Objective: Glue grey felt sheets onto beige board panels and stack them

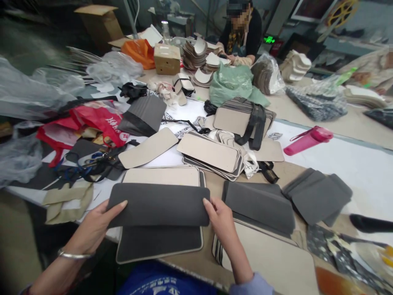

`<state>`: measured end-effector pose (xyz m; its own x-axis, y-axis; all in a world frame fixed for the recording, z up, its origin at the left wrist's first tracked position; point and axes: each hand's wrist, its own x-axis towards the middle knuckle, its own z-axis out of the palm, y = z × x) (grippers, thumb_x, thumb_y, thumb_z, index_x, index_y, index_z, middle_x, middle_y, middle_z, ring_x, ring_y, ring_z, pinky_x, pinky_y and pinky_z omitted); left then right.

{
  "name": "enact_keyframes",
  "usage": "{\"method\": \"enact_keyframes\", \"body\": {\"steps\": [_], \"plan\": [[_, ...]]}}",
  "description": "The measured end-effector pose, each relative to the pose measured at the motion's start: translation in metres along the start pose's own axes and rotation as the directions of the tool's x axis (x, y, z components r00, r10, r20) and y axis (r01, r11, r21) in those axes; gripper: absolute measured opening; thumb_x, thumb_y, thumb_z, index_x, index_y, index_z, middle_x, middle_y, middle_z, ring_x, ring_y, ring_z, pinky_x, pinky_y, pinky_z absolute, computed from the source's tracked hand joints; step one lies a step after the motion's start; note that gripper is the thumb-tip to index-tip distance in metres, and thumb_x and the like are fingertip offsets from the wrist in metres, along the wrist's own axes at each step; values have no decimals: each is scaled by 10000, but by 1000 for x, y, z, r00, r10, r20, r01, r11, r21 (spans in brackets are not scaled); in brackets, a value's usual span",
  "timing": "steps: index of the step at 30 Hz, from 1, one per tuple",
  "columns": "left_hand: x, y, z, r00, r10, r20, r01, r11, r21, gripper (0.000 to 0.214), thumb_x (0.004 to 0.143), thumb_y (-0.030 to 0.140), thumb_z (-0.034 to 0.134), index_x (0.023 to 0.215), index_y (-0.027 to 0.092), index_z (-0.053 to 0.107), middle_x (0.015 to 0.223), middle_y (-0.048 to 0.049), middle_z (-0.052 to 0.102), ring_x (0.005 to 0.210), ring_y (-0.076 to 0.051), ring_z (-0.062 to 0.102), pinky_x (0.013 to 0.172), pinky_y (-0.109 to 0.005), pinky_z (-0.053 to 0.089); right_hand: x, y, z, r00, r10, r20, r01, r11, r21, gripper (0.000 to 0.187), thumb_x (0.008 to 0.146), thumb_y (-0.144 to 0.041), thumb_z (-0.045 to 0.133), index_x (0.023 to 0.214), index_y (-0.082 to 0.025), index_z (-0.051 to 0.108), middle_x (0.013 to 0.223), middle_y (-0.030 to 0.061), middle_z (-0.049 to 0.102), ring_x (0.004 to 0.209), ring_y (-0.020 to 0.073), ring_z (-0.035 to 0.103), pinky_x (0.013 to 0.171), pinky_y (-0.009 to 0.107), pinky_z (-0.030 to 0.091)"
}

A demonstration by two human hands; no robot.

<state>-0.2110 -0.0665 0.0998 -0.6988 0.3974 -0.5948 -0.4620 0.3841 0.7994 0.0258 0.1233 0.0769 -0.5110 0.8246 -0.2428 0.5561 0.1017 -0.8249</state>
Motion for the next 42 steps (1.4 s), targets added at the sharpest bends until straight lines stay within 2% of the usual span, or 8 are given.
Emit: {"method": "enact_keyframes", "body": {"steps": [3, 7, 12, 23, 29, 33, 39, 42], "plan": [[43, 3, -16, 987, 157, -30, -150, 977, 153, 414, 508, 479, 702, 756, 160, 618, 688, -8, 657, 706, -193, 599, 652, -288, 484, 35, -16, 21, 995, -67, -71, 46, 965, -258, 384, 789, -507, 443, 558, -202, 405, 535, -41, 391, 539, 116, 378, 537, 231, 264], [83, 8, -23, 956, 293, 1, -259, 843, 472, 303, 604, 488, 557, 553, 193, 510, 498, 41, 510, 559, -142, 492, 519, -237, 385, 61, -30, 39, 994, -4, -105, -52, 854, -518, 332, 816, -473, 439, 615, -209, 451, 603, -24, 483, 575, 123, 415, 530, 235, 232], [98, 10, -17, 945, 324, -48, -180, 635, 751, 271, 625, 444, 511, 507, 209, 444, 447, 44, 448, 504, -134, 440, 507, -245, 309, 73, -30, 50, 984, 136, -116, -179, 727, -663, 331, 843, -485, 404, 677, -218, 508, 703, 10, 567, 651, 150, 498, 525, 242, 236], [102, -2, -17, 940, 330, -87, -144, 614, 776, 242, 641, 413, 540, 536, 210, 460, 513, 38, 523, 547, -137, 501, 551, -235, 343, 80, -19, 59, 964, 242, -109, -249, 686, -684, 371, 835, -530, 375, 679, -220, 506, 702, 27, 577, 681, 177, 537, 543, 251, 298], [109, -8, -22, 945, 311, -102, -139, 664, 734, 230, 673, 390, 505, 537, 208, 465, 525, 31, 524, 546, -134, 496, 538, -235, 346, 80, -24, 59, 969, 231, -92, -228, 674, -703, 395, 842, -539, 343, 696, -219, 521, 715, 39, 589, 690, 182, 553, 551, 257, 318], [110, -10, -24, 941, 326, -95, -156, 665, 730, 236, 693, 391, 487, 543, 213, 448, 517, 29, 498, 542, -140, 481, 529, -243, 345, 80, -29, 61, 971, 232, -51, -189, 623, -759, 396, 872, -519, 289, 772, -222, 532, 753, 53, 608, 733, 192, 575, 577, 269, 333], [107, -13, -23, 871, 478, -114, -237, 611, 756, 216, 689, 332, 513, 522, 223, 429, 591, -9, 489, 738, -193, 491, 672, -284, 385, 78, -29, 65, 968, 249, -30, -167, 551, -818, 434, 887, -539, 231, 858, -227, 532, 815, 80, 629, 787, 211, 595, 620, 285, 368], [108, -15, -23, 864, 487, -125, -238, 615, 751, 207, 691, 319, 519, 522, 222, 450, 586, -9, 483, 746, -195, 492, 682, -284, 393, 77, -28, 67, 971, 238, -29, -153, 524, -838, 444, 891, -537, 218, 875, -222, 531, 824, 86, 633, 787, 215, 601, 625, 290, 378]]}}
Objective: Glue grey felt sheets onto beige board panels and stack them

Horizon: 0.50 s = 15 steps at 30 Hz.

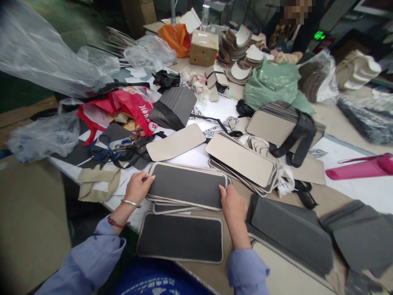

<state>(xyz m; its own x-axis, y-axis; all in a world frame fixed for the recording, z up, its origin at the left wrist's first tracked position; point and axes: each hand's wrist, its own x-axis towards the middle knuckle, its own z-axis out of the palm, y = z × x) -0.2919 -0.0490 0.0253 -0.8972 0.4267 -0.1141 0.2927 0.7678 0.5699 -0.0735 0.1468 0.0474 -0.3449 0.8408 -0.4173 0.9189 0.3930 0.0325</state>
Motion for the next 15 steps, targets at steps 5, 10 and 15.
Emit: {"method": "enact_keyframes", "body": {"steps": [5, 10, 15], "plan": [[1, -3, 0, 999, -31, 15, 31, 999, -15, 216, 692, 318, 525, 516, 215, 454, 560, 6, 477, 704, -177, 492, 662, -267, 389, 0, -2, 1, 1000, -12, -3, 12, 1000, -23, 438, 889, -537, 223, 874, -221, 526, 817, 75, 625, 763, 206, 598, 620, 285, 377], [2, -3, -3, 998, -53, 28, 54, 998, -34, 209, 686, 328, 534, 522, 211, 478, 569, 12, 485, 684, -169, 497, 641, -256, 383, 0, -1, 1, 999, -21, -28, 23, 998, 50, 408, 886, -520, 257, 814, -216, 519, 771, 69, 607, 726, 208, 578, 590, 285, 341], [1, -1, -5, 996, -76, 45, 78, 996, -53, 194, 683, 342, 536, 549, 207, 499, 604, 16, 495, 658, -158, 494, 648, -255, 379, 2, 3, -1, 995, -28, -98, 50, 969, 240, 322, 862, -452, 338, 711, -209, 485, 738, 48, 571, 686, 187, 535, 570, 266, 308]]}}
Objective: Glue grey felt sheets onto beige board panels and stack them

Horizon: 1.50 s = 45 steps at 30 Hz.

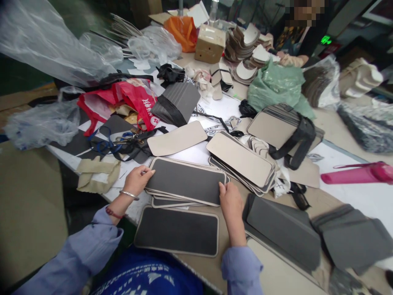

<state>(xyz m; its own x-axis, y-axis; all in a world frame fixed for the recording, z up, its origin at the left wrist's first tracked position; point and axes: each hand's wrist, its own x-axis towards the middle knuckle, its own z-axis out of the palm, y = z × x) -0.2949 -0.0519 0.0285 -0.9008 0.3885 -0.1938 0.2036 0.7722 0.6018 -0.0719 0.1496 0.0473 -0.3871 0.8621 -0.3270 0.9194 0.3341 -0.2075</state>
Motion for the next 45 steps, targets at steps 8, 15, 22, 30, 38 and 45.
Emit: {"method": "enact_keyframes", "body": {"steps": [8, 15, 22, 30, 38, 45], "plan": [[-1, -2, 0, 1000, -4, -8, 4, 999, -43, 184, 659, 335, 546, 545, 195, 510, 668, -1, 502, 636, -145, 486, 664, -255, 383, 6, 7, 6, 998, -31, -52, 39, 988, 149, 320, 795, -454, 419, 585, -212, 425, 597, -2, 528, 597, 150, 485, 578, 246, 315], [3, -4, -1, 999, -34, -21, 33, 998, -58, 196, 634, 333, 565, 507, 197, 504, 635, 9, 517, 634, -143, 502, 646, -253, 389, 8, 7, 13, 996, 3, -92, 18, 974, 228, 325, 743, -482, 476, 558, -215, 463, 562, 5, 531, 576, 167, 488, 573, 267, 322], [5, -8, 0, 996, -91, -1, 91, 991, -95, 222, 616, 362, 570, 482, 197, 507, 547, 27, 546, 595, -137, 515, 579, -242, 377, 9, 7, 16, 994, 12, -111, 17, 966, 257, 359, 716, -522, 486, 528, -219, 447, 547, 8, 527, 550, 168, 474, 558, 276, 316], [5, -6, -1, 989, -144, -12, 140, 977, -162, 241, 539, 396, 622, 544, 198, 483, 536, 38, 539, 558, -133, 514, 547, -244, 392, 7, 6, 17, 987, 73, -142, -20, 940, 339, 304, 691, -471, 532, 563, -224, 410, 548, -10, 516, 555, 163, 487, 571, 268, 324], [9, -11, 2, 967, -242, 81, 255, 896, -363, 355, 431, 423, 684, 662, 181, 566, 586, 26, 577, 581, -154, 546, 566, -272, 445, 7, 8, 23, 977, 125, -175, -32, 889, 456, 252, 667, -435, 555, 744, -220, 448, 622, -27, 545, 583, 158, 539, 571, 248, 368], [10, -15, 2, 961, -230, 150, 273, 864, -422, 384, 400, 488, 692, 591, 179, 568, 539, 35, 569, 526, -125, 506, 475, -229, 401, 8, 9, 23, 980, 117, -161, -17, 856, 517, 273, 658, -443, 556, 759, -197, 492, 636, 7, 565, 614, 182, 550, 599, 272, 385]]}}
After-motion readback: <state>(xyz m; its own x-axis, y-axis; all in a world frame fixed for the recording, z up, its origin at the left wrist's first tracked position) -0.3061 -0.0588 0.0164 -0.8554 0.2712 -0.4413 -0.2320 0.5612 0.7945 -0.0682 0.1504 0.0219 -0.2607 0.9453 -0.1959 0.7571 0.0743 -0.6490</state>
